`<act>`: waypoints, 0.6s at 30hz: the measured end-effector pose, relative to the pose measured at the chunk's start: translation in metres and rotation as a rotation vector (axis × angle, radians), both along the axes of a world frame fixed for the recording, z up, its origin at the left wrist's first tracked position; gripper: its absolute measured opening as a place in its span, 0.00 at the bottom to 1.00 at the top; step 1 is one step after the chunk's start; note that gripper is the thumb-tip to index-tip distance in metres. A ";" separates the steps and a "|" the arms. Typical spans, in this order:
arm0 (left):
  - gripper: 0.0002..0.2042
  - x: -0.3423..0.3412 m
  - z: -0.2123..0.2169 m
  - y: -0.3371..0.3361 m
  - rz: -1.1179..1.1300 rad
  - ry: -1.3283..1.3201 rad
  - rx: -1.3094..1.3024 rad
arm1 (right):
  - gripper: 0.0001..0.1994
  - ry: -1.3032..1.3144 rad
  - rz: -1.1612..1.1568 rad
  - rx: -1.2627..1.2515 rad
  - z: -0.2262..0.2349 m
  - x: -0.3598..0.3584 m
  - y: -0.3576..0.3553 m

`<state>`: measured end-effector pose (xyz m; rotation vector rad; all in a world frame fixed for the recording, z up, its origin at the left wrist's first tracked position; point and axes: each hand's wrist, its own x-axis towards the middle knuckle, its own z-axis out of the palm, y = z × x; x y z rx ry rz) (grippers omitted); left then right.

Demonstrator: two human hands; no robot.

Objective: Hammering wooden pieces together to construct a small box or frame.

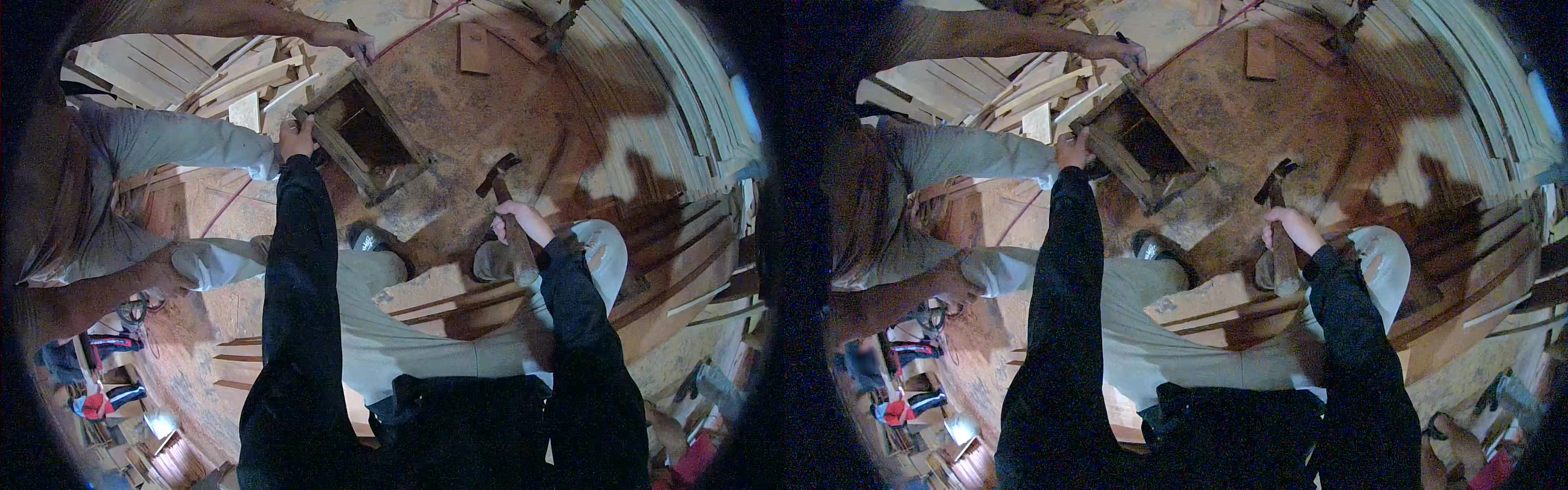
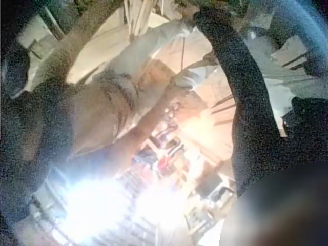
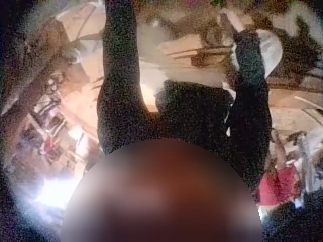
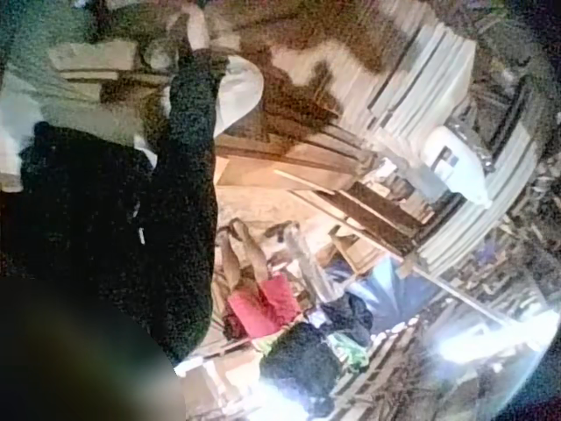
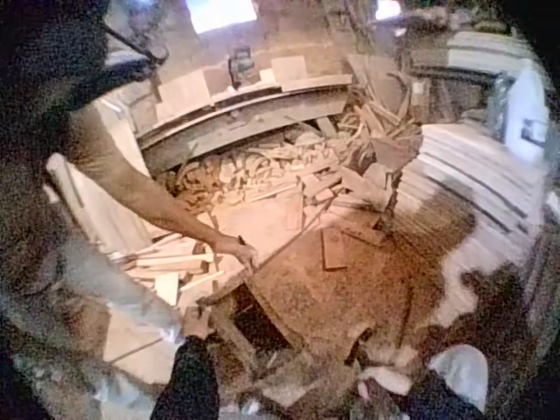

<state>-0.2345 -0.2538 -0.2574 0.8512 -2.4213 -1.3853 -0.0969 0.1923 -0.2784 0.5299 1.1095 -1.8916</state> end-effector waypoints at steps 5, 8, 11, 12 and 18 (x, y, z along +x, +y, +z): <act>0.28 0.002 -0.001 -0.045 0.028 0.017 -0.091 | 0.08 0.039 0.061 -0.075 0.003 -0.001 -0.011; 0.28 -0.001 -0.009 -0.011 0.007 0.006 -0.097 | 0.08 0.050 0.043 0.012 -0.006 0.001 -0.001; 0.26 0.007 0.013 0.004 0.037 0.006 -0.045 | 0.08 0.069 0.054 0.035 0.005 0.002 -0.004; 0.26 0.010 0.017 0.004 0.034 0.005 -0.047 | 0.08 0.059 0.045 0.013 0.007 0.002 -0.006; 0.26 0.013 0.020 -0.002 0.029 0.062 0.003 | 0.07 0.090 0.073 0.023 0.015 0.002 -0.010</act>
